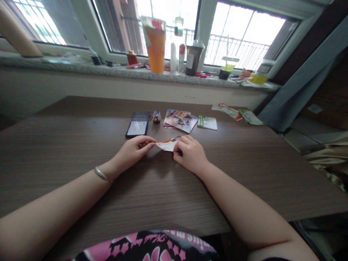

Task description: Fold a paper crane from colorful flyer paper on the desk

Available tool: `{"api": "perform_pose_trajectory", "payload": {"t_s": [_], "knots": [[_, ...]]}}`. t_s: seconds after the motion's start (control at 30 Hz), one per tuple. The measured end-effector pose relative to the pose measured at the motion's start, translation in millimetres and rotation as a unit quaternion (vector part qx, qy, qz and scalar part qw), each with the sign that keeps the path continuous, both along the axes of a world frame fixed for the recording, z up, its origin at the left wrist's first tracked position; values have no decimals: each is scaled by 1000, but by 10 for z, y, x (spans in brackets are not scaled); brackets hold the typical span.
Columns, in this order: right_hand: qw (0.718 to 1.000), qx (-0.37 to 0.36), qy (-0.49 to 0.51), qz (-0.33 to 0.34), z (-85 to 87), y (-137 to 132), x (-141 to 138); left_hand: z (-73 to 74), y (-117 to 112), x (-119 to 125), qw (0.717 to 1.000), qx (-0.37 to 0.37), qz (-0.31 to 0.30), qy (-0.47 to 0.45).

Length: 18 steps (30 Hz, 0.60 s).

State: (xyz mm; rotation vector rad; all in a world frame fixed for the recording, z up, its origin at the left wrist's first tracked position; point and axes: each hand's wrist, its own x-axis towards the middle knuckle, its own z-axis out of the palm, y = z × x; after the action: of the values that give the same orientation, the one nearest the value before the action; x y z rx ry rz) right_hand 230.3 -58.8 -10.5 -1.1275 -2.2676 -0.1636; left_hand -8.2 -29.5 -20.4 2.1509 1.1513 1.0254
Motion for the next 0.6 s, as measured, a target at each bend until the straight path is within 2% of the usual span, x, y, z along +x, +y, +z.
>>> {"api": "perform_pose_trajectory", "payload": {"t_s": [0.13,0.3,0.37,0.47,0.6], "knots": [[1000,1,-18,7,-18,10,-1,20,-11,30,997,-50,-6,-61],[999,3,-27,22,-20,14,-2,25,-31,37,996,-41,15,-75],[999,8,-23,23,-15,12,1,17,-40,33,998,-13,32,-58],[999,23,-2,25,0,3,3,14,-62,27,996,70,47,-14],[998,47,39,10,22,-11,-2,52,-109,35,979,188,55,55]]}}
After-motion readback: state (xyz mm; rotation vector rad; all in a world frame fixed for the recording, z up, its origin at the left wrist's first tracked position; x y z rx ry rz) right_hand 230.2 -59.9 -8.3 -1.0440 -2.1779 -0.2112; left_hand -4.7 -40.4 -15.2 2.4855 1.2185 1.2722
